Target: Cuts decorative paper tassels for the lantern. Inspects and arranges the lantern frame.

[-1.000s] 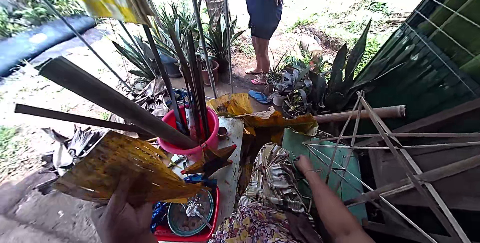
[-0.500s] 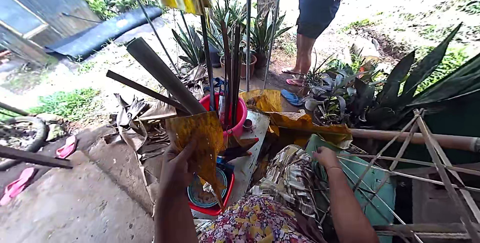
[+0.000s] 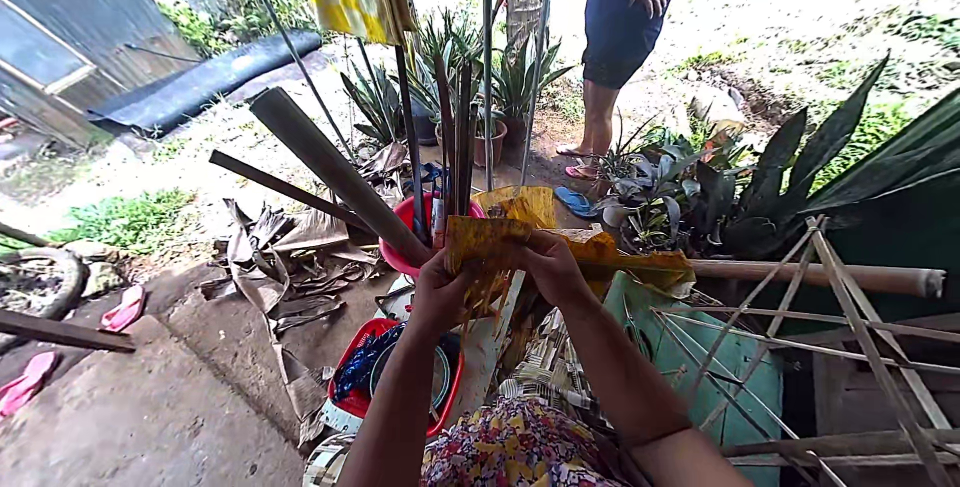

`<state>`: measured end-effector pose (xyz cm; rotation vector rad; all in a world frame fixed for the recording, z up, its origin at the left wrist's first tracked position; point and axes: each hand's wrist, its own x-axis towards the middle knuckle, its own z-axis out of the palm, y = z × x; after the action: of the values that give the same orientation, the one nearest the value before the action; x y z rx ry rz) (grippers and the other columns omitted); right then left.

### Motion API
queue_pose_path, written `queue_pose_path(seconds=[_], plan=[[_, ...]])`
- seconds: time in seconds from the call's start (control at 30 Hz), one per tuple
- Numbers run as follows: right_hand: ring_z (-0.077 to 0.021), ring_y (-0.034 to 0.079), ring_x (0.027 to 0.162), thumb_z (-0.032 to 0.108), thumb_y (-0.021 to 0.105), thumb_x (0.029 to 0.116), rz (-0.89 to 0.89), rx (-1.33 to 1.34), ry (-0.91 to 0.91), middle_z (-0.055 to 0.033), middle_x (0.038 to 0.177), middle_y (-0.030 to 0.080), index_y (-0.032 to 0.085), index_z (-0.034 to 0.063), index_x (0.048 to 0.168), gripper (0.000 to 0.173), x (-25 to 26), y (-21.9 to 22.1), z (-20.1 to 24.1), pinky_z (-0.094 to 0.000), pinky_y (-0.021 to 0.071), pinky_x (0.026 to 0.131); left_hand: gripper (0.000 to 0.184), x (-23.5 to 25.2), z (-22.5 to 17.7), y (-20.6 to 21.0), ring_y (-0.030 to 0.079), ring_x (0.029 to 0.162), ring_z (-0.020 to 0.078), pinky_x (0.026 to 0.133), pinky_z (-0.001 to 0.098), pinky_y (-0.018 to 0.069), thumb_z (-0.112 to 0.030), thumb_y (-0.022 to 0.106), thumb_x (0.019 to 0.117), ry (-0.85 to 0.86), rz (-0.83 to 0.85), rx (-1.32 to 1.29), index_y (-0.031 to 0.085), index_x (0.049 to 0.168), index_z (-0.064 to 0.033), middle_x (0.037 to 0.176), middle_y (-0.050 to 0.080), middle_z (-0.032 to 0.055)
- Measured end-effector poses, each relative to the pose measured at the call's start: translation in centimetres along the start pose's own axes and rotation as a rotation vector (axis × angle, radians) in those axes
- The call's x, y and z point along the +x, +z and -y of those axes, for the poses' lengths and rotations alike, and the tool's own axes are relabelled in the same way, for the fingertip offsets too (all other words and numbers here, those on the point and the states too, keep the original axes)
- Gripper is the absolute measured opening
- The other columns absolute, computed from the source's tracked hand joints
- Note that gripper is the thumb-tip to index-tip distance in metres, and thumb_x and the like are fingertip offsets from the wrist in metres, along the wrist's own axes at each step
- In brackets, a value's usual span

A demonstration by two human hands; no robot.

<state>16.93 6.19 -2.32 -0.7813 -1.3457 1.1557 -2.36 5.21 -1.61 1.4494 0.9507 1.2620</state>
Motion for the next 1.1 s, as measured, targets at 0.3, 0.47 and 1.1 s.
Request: queue_pose_path(seconds=[0.3, 0.47, 1.1], plan=[[-0.0074, 0.063, 0.072, 0.021, 0.056, 0.1054, 0.187, -0.059, 0.142, -0.0048, 0.091, 0.070, 0.068, 0.0063, 0.116, 0.022, 0.5, 0.8, -0.2, -0.0243, 0.0551, 0.065, 0.024, -1.1, 1.7, -2.7, 0.069, 0.082, 0.0049, 0.076, 0.0267, 0.0600, -0.016, 0.050, 0.1080, 0.058, -0.120, 0.066, 0.068, 0.123, -0.0097, 0.098, 0.073, -0.0014], [-0.0179, 0.069, 0.095, 0.022, 0.061, 0.1038, 0.061, -0.232, 0.312, -0.0136, 0.112, 0.072, 0.067, -0.0001, 0.125, 0.031, 4.1, -0.3, -7.6, -0.0374, 0.0563, 0.087, 0.023, -5.4, 3.3, -8.6, 0.072, 0.085, 0.0093, 0.078, 0.0329, 0.0632, -0.015, 0.050, 0.1069, 0.123, -0.358, 0.094, 0.065, 0.121, -0.0057, 0.098, 0.074, -0.0015], [-0.0322, 0.068, 0.107, 0.034, 0.067, 0.1002, 0.156, -0.816, 0.274, -0.0168, 0.116, 0.071, 0.071, 0.0071, 0.122, 0.035, 8.0, 3.3, -17.6, -0.0527, 0.0522, 0.098, 0.024, -21.1, 4.2, -21.7, 0.074, 0.093, 0.0091, 0.086, 0.0302, 0.0622, -0.010, 0.039, 0.1072, 0.180, -0.723, 0.075, 0.062, 0.113, -0.0102, 0.100, 0.076, -0.0063]])
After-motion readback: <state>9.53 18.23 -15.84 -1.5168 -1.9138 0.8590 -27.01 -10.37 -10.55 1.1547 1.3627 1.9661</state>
